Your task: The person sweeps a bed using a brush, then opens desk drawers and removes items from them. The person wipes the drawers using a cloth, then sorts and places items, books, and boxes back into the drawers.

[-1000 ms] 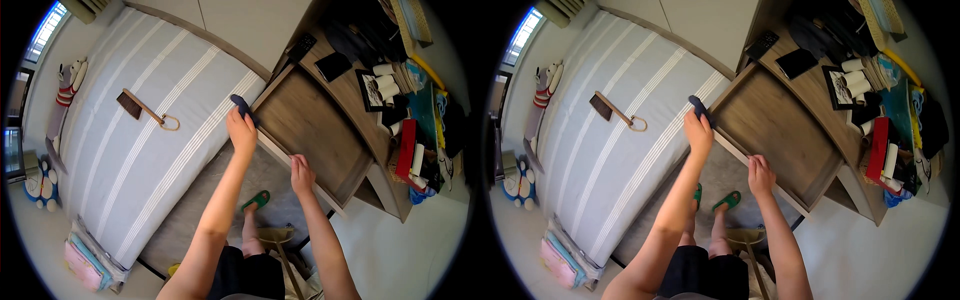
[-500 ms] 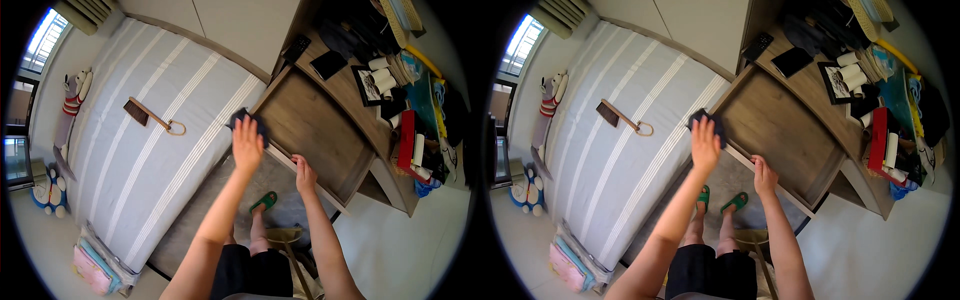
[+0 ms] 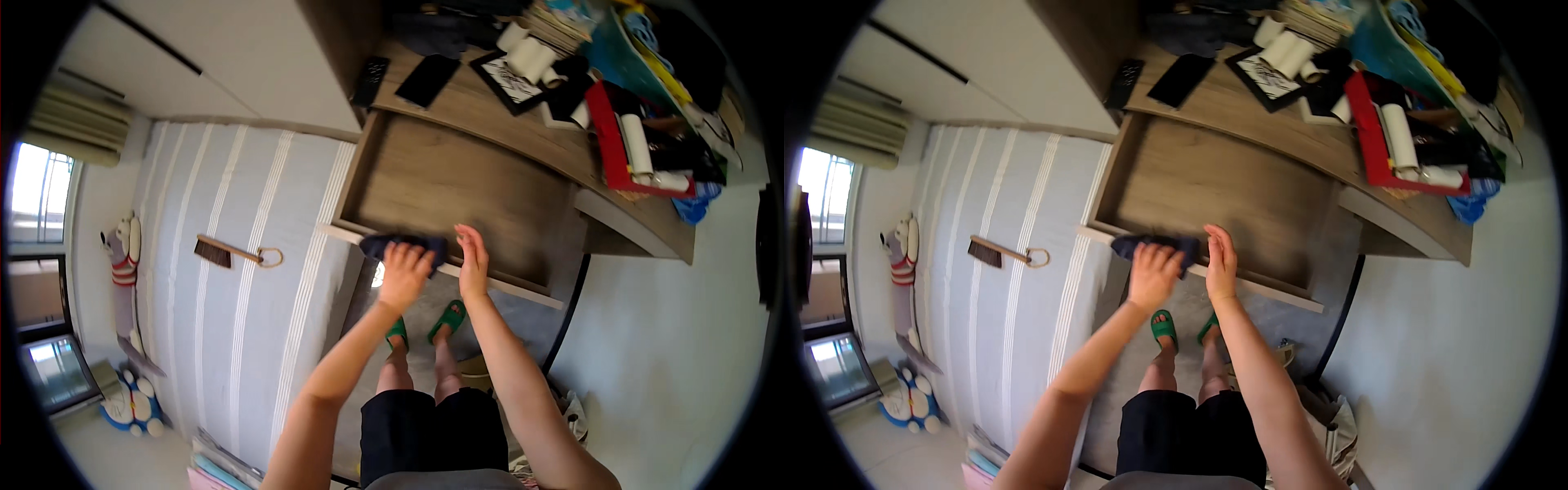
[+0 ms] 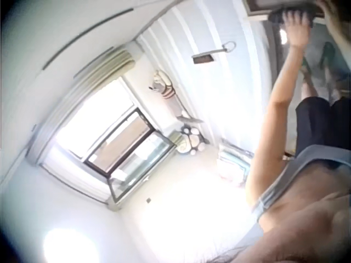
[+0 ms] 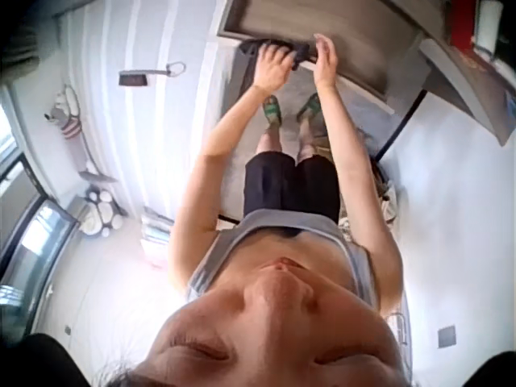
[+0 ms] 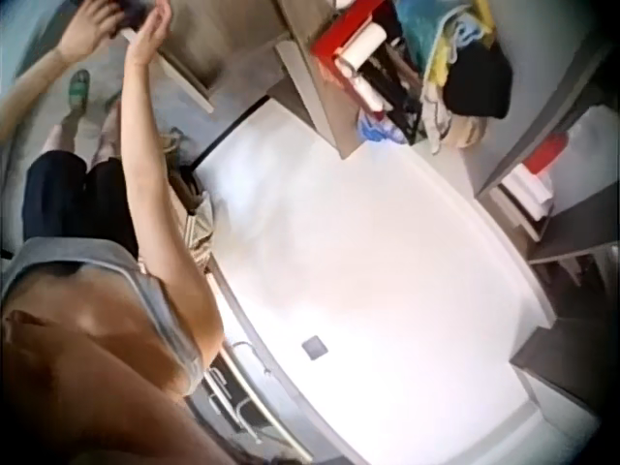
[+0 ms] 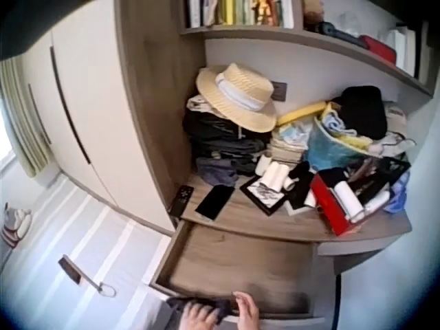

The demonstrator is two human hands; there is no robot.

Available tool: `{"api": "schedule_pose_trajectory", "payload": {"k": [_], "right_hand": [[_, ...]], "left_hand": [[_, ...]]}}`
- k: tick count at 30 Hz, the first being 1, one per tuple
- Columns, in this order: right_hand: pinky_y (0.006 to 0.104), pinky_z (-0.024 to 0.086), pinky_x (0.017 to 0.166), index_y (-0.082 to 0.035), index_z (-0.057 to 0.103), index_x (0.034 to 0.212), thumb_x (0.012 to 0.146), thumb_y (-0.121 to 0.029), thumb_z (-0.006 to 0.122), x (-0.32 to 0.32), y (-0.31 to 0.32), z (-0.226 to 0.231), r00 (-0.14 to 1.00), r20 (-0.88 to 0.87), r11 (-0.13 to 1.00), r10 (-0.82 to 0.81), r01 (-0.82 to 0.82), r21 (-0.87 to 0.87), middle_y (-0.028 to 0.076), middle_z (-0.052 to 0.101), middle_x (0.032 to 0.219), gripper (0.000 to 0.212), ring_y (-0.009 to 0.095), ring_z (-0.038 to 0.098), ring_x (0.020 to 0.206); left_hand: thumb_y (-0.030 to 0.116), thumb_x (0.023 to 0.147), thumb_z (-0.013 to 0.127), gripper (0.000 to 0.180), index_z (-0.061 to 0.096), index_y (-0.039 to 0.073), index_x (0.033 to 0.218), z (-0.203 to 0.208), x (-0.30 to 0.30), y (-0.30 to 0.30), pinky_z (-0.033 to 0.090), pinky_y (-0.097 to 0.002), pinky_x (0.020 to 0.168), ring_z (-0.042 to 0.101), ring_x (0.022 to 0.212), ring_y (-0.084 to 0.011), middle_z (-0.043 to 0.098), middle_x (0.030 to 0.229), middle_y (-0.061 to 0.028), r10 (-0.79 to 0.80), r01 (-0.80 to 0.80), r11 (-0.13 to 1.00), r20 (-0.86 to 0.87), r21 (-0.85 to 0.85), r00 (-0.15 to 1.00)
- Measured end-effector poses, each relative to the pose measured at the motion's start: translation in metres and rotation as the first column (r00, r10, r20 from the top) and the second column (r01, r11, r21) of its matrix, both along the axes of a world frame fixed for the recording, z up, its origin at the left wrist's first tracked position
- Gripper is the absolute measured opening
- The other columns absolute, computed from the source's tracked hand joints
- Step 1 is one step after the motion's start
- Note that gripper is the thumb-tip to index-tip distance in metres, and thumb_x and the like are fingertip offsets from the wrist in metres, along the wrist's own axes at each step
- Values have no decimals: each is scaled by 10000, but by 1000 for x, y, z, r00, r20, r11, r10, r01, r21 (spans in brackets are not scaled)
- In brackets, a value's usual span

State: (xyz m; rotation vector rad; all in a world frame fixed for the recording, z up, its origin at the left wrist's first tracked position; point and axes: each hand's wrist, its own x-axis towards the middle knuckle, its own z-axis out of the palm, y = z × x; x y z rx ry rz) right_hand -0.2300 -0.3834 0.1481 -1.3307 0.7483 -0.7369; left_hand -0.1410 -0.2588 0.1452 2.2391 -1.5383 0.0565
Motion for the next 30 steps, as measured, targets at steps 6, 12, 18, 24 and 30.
{"api": "schedule_pose_trajectory", "payload": {"k": [6, 12, 18, 24, 30], "right_hand": [[283, 406, 825, -40, 582, 998, 879, -79, 427, -82, -6, 15, 922, -191, 905, -337, 260, -338, 88, 578, 995, 199, 188, 534, 925], [500, 245, 994, -77, 612, 945, 886, -231, 407, -131, 0, 9, 722, -490, 803, -489, 153, -576, 89, 586, 1034, 263, 315, 495, 1053], [531, 177, 1032, -72, 510, 1179, 808, -346, 537, -67, 53, -3, 267, -639, 674, -721, 53, -737, 110, 417, 1301, 462, 319, 298, 1261], [527, 147, 1043, 16, 331, 1320, 857, -313, 470, -23, 82, -38, 233, -548, 592, -804, 413, -692, 215, 264, 1397, 585, 367, 231, 1294], [430, 113, 1078, 122, 91, 1344, 917, -283, 390, -33, 37, -45, 55, -215, 111, -975, 960, -256, 331, 109, 1396, 660, 429, 143, 1308]], "left_hand": [[220, 730, 482, 329, 558, 36, 991, -15, -129, -75, 339, -405, 831, 447, 936, -259, 523, 986, -89, -253, 252, 966, 4, -57, 968], [199, 693, 541, 440, 547, -9, 1081, -3, -122, -81, 276, -431, 994, 394, 1187, -281, 502, 1185, -171, -608, 626, 780, -244, -4, 755], [26, 683, 544, 257, 633, 46, 923, 31, 15, -45, 437, -402, 803, 552, 909, -320, 605, 975, -131, -461, 418, 885, -264, -204, 847], [224, 875, 479, 271, 602, 27, 1016, -3, 3, -57, 435, -396, 824, 560, 940, -327, 605, 1026, -154, -351, 430, 901, -489, 55, 798], [294, 935, 377, 390, 525, 18, 1167, 16, 19, -52, 375, -373, 936, 486, 1106, -326, 533, 1179, -175, -471, 740, 658, -690, 140, 550]]}}
